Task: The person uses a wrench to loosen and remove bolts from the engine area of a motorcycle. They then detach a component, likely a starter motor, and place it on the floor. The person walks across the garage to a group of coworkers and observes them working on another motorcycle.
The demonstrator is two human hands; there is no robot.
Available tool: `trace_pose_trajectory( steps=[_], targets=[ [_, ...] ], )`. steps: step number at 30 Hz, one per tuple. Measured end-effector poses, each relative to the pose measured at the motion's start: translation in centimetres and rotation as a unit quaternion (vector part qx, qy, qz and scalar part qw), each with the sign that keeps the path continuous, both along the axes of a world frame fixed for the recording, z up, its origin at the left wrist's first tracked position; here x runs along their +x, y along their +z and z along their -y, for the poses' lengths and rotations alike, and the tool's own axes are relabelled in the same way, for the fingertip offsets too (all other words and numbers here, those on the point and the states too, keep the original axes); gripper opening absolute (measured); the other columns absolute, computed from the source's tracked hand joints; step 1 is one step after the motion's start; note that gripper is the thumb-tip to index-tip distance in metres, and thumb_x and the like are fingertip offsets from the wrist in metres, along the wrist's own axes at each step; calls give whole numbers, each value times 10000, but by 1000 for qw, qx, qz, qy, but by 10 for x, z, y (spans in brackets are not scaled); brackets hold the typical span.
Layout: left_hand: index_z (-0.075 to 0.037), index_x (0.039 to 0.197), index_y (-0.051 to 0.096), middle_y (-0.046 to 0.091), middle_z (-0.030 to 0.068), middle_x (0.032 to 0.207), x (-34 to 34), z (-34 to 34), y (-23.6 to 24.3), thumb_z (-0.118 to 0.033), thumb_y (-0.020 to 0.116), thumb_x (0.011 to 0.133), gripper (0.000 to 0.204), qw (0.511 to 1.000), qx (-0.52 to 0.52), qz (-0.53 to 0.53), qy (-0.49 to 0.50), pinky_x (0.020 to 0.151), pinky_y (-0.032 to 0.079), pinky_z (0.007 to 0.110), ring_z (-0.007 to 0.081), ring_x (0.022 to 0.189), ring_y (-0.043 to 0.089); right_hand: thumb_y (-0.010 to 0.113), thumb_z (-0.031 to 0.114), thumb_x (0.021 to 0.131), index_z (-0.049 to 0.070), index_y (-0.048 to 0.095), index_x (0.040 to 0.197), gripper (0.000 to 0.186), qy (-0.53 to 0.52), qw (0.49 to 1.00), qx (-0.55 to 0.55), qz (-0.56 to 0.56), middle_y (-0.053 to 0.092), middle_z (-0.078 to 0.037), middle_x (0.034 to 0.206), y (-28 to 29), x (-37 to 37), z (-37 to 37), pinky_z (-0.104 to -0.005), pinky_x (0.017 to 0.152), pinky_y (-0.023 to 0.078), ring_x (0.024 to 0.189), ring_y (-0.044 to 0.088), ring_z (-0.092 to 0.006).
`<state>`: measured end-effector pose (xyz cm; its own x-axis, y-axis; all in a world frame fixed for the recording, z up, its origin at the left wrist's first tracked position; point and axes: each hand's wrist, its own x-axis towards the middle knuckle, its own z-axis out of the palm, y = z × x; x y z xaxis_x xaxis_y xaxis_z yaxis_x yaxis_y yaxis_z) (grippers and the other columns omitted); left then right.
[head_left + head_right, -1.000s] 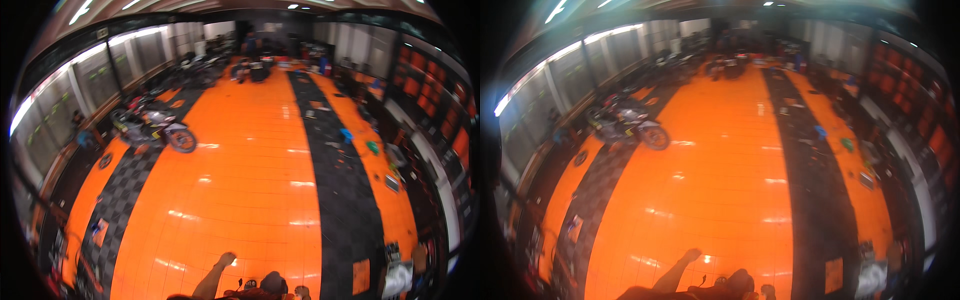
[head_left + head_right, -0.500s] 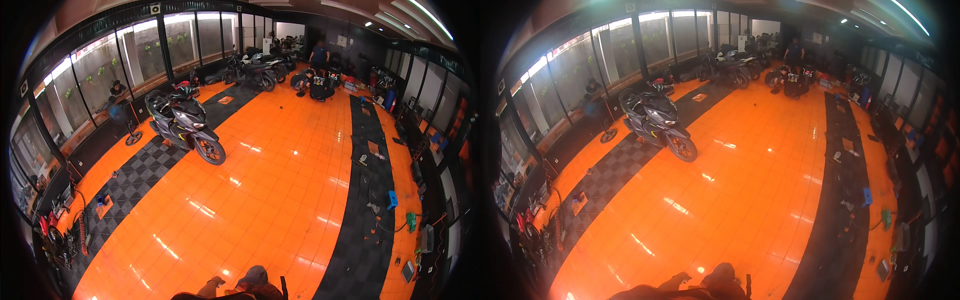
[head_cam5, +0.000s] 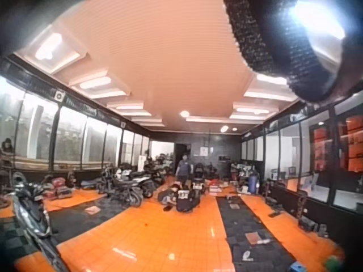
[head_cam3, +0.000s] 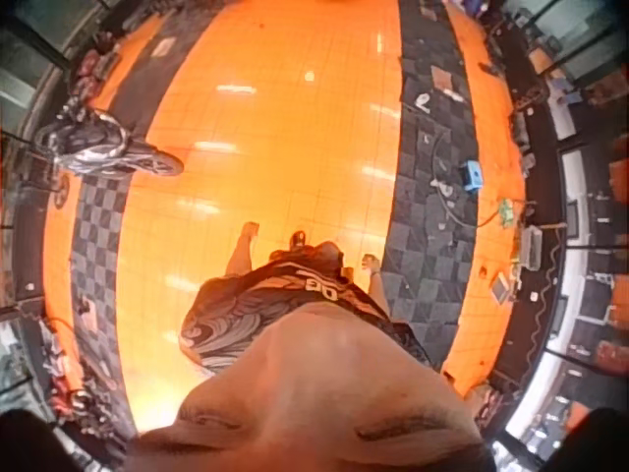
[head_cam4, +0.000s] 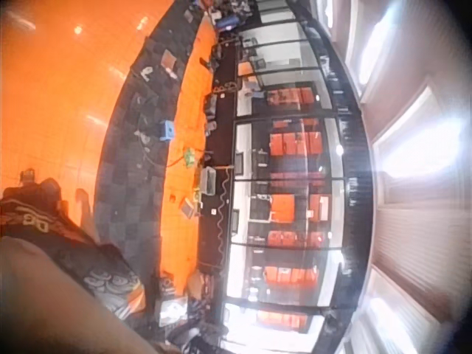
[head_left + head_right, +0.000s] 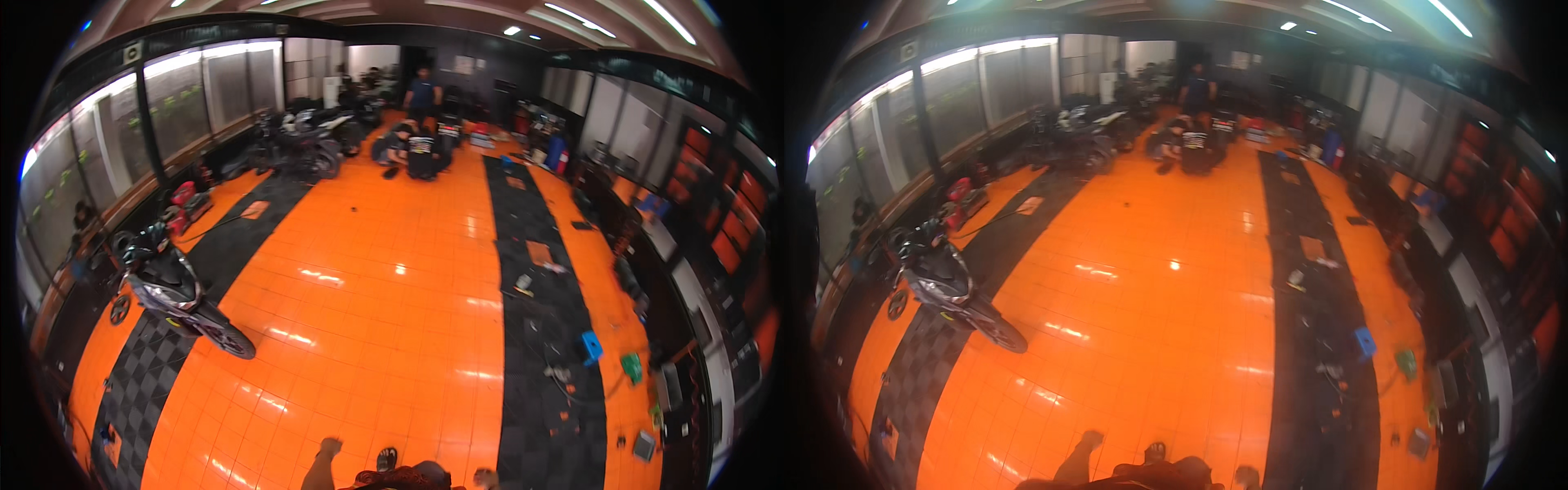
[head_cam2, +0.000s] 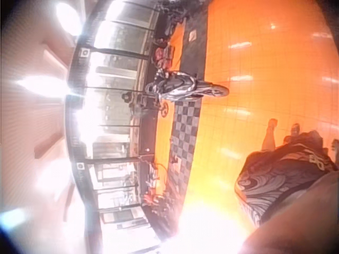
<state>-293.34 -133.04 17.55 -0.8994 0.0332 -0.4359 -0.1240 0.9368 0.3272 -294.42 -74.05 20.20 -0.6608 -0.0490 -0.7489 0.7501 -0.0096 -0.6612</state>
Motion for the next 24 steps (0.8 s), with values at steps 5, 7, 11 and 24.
trace_pose_trajectory(
  steps=[5, 7, 11, 24],
  targets=[
    [-11, 1074, 680, 695, 152, 1125, -317, -88, 84, -334, 516, 978, 376, 942, 258, -172, 130, 907, 499, 426, 358, 1056, 632, 601, 250, 935, 37, 590, 966, 215, 45, 992, 90, 78, 620, -111, 902, 42, -149, 82, -416, 623, 459, 725, 559, -254],
    [-14, 1062, 663, 691, 160, 1106, -418, -138, 143, -351, 511, 975, 380, 937, 308, -87, 137, 893, 500, 436, 366, 1036, 631, 602, 238, 933, 30, 595, 973, 212, 54, 989, 118, 77, 621, -109, 893, 50, -226, 72, -407, 623, 463, 719, 562, -246],
    [-34, 1043, 657, 688, 172, 1045, -489, -86, 77, -347, 496, 974, 358, 957, 224, -163, 89, 865, 508, 447, 367, 972, 641, 604, 214, 931, 15, 604, 986, 207, 156, 982, 91, 59, 625, -105, 874, 53, -369, 136, -390, 622, 470, 708, 567, -232],
    [-71, 967, 679, 668, 90, 728, -655, -31, 13, -396, 626, 938, 331, 787, 205, 366, 452, 552, 491, 424, 224, 608, 622, 610, 138, 921, -33, 634, 1030, 205, 1, 957, 256, -137, 636, -91, 812, 136, -926, -26, -334, 620, 491, 672, 582, -185]
  ],
)
